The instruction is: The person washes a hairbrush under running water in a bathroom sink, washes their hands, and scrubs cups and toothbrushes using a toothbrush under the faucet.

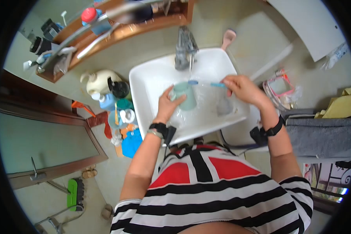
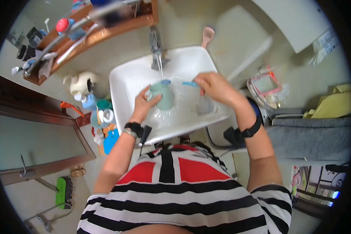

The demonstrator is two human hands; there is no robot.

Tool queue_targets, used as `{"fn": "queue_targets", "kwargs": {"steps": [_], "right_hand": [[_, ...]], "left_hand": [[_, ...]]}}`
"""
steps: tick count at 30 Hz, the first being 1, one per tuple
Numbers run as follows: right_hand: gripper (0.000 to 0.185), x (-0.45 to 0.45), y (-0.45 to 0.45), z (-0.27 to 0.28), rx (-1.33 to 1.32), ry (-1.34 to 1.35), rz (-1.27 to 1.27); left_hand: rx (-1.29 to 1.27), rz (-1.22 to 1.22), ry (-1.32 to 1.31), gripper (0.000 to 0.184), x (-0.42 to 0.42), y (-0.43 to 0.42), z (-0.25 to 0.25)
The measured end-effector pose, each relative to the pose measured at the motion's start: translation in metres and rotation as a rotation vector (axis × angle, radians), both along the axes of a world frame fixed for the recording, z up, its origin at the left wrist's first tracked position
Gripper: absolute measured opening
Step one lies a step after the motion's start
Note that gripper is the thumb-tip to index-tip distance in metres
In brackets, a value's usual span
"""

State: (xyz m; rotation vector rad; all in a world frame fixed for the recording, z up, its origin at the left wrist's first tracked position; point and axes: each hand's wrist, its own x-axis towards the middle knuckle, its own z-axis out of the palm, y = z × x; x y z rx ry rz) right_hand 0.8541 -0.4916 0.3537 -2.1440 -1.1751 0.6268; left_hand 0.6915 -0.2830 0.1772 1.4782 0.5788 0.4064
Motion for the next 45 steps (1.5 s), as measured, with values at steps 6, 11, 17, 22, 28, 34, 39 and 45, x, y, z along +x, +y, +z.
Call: {"fn": "queue_targets", "kwargs": {"steps": [6,11,17,22,28,34,39,45], "right_hand": [[0.033,0.003,0.009,-0.053,0.034,0.409,-0.186],[0.032,0.002,0.009,-0.051,-0.01,0.588,-0.268],[0.033,-0.003,0.0,-0.044,0.051,0.704,-0.234],[0.033,-0.004,-0.004,-0.045,0.048,0.678,-0.255],[0.034,-0.002,-0.01,-0.044,0.091,0.694,-0.219],[0.027,0.013,-0.013,-0.087,0.142,0.471,-0.063],[0.018,0.012,-0.019,-0.052,-0.298,-0.211,-0.074],[0.016,0.029,-0.037,0.036,0.335,-0.375,-0.103]], "left_hand": [[-0.034,-0.048,-0.022,0.072,0.008,0.004,-0.01],[0.021,-0.068,-0.016,0.071,0.004,0.007,-0.002],[0.201,-0.013,0.102,0.068,-0.01,0.014,-0.002],[0.199,-0.061,0.156,0.069,-0.019,0.023,0.002],[0.18,-0.174,0.253,0.073,-0.029,0.028,0.013],[0.295,-0.178,0.181,0.092,-0.017,0.03,-0.014],[0.305,-0.051,0.225,0.09,-0.006,0.015,-0.001],[-0.318,-0.031,0.387,0.082,0.009,0.008,0.01]]}}
